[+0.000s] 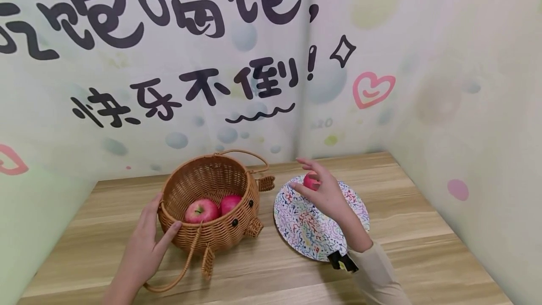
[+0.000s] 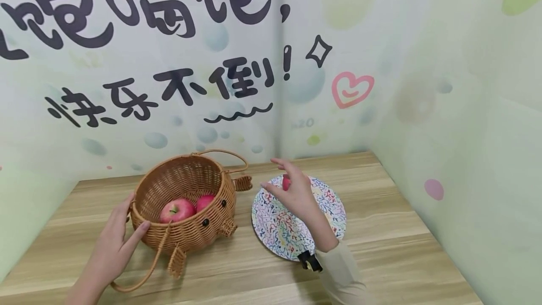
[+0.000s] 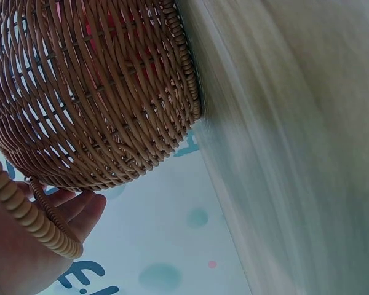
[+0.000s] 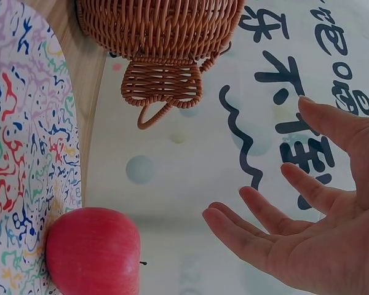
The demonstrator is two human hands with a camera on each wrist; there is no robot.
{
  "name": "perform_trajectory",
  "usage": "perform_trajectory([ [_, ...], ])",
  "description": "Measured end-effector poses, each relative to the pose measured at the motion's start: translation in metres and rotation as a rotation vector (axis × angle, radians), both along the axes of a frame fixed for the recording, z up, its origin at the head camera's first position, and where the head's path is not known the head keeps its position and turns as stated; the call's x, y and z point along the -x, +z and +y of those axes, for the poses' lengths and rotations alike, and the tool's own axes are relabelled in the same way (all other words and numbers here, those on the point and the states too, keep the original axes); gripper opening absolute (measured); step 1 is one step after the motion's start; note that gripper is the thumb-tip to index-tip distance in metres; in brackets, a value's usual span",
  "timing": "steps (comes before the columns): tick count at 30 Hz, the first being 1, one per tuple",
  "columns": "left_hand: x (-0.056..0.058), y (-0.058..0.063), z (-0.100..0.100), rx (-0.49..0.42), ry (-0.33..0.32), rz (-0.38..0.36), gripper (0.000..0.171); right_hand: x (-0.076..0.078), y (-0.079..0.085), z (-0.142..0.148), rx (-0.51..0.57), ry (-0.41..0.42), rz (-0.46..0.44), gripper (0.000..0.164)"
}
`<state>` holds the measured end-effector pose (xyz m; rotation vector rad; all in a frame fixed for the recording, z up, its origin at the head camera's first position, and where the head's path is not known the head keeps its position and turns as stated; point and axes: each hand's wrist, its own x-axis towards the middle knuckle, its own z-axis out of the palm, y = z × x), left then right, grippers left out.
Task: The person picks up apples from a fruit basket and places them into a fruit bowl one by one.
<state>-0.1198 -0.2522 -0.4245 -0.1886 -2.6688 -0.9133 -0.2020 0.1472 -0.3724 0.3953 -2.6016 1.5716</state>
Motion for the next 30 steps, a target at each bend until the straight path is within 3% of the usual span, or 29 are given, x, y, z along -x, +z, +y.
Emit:
perform_trajectory([
  [30, 0.0, 0.0, 0.0, -0.002, 0.002, -0.014, 0.082, 0.0, 0.005, -0.023, -0.01, 0.038, 0.028, 0.067],
])
